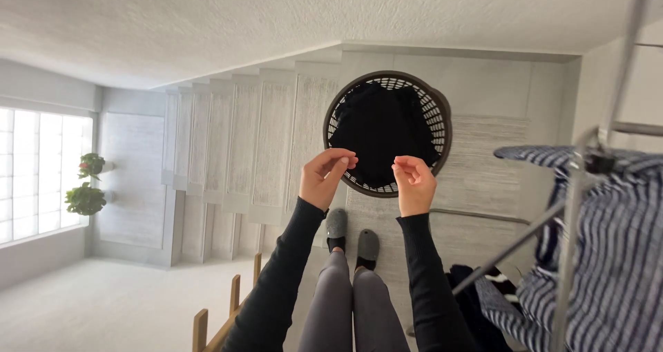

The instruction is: The person removes a striped garment, black tops, and a small black item from a laundry basket and hangs them onto a drying rack by hand.

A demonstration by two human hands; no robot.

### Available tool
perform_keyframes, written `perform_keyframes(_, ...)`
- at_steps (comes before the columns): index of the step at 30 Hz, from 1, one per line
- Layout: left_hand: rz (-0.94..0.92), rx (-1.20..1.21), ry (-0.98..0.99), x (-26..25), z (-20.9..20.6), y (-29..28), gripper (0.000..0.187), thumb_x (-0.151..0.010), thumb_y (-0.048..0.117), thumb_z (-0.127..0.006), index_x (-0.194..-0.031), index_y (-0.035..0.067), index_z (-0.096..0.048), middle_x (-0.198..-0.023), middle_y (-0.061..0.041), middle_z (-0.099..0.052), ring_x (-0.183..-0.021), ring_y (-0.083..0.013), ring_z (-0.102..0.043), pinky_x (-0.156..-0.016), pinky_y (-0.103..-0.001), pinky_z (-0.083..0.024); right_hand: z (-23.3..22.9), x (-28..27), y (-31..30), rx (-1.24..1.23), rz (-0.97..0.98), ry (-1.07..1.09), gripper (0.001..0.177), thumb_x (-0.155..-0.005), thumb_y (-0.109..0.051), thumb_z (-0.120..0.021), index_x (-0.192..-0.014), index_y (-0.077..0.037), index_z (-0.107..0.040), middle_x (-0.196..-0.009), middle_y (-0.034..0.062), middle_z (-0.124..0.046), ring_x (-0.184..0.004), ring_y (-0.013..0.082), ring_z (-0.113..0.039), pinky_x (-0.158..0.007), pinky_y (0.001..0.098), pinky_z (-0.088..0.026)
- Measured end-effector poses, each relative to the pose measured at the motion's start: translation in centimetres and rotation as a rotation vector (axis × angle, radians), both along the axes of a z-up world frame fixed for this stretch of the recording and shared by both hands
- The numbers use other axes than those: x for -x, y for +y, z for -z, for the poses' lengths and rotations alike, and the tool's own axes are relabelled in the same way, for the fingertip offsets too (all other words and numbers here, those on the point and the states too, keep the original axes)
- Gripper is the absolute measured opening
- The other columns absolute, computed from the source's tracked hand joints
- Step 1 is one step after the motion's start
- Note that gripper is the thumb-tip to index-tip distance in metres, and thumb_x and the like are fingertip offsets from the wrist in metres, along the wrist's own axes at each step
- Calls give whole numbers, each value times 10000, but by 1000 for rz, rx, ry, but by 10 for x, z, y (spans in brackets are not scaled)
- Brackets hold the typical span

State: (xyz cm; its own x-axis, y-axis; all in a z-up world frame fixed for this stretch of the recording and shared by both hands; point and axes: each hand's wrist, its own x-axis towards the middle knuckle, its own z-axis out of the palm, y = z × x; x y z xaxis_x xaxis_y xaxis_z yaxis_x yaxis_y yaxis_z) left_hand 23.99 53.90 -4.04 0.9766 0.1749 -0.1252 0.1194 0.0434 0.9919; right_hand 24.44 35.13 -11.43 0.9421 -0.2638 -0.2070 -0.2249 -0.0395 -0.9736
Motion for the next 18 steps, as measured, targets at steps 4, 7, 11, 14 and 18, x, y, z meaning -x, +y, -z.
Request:
perform_keyframes(4,-28,-14,14,-20,55,11,158,-1009,92,-628,-1070,96,-774,-944,-68,-787,-917,-162,-754,-923,-332,-565,79,-22,17,20,-49,6,173,-916,-51,-757,-1045,-167,-757,-988,-61,-734,-914,9,-685,-845,182,-550)
perform_keyframes(7,-50,-11,27,-32,98,21,151,-1013,107,-630,-1072,95,-768,-945,-66,-786,-921,-159,-752,-925,-331,-562,142,-38,27,25,-109,3,186,-917,-74,-762,-1067,-183,-752,-1012,-73,-733,-913,8,-677,-859,184,-549)
perform_keyframes(11,-61,-13,51,-44,153,32,161,-1019,113,-617,-1080,94,-765,-942,-68,-784,-927,-166,-752,-923,-331,-560,224,-57,34,202,-240,-13,239,-930,-94,-729,-1123,-232,-756,-1088,-95,-721,-914,38,-671,-865,228,-542)
perform_keyframes(14,-66,-9,71,-49,194,43,168,-1023,113,-607,-1084,89,-761,-943,-72,-783,-926,-169,-751,-918,-327,-558,285,-70,46,300,-349,-22,291,-931,-103,-705,-1183,-242,-754,-1181,-58,-712,-904,98,-673,-824,258,-553)
perform_keyframes(18,-87,-7,92,-56,244,53,165,-1010,95,-617,-1079,84,-766,-935,-81,-782,-912,-171,-754,-910,-324,-567,363,-89,65,377,-515,-64,317,-957,-129,-664,-1243,-247,-735,-1300,-39,-692,-880,139,-682,-743,275,-562)
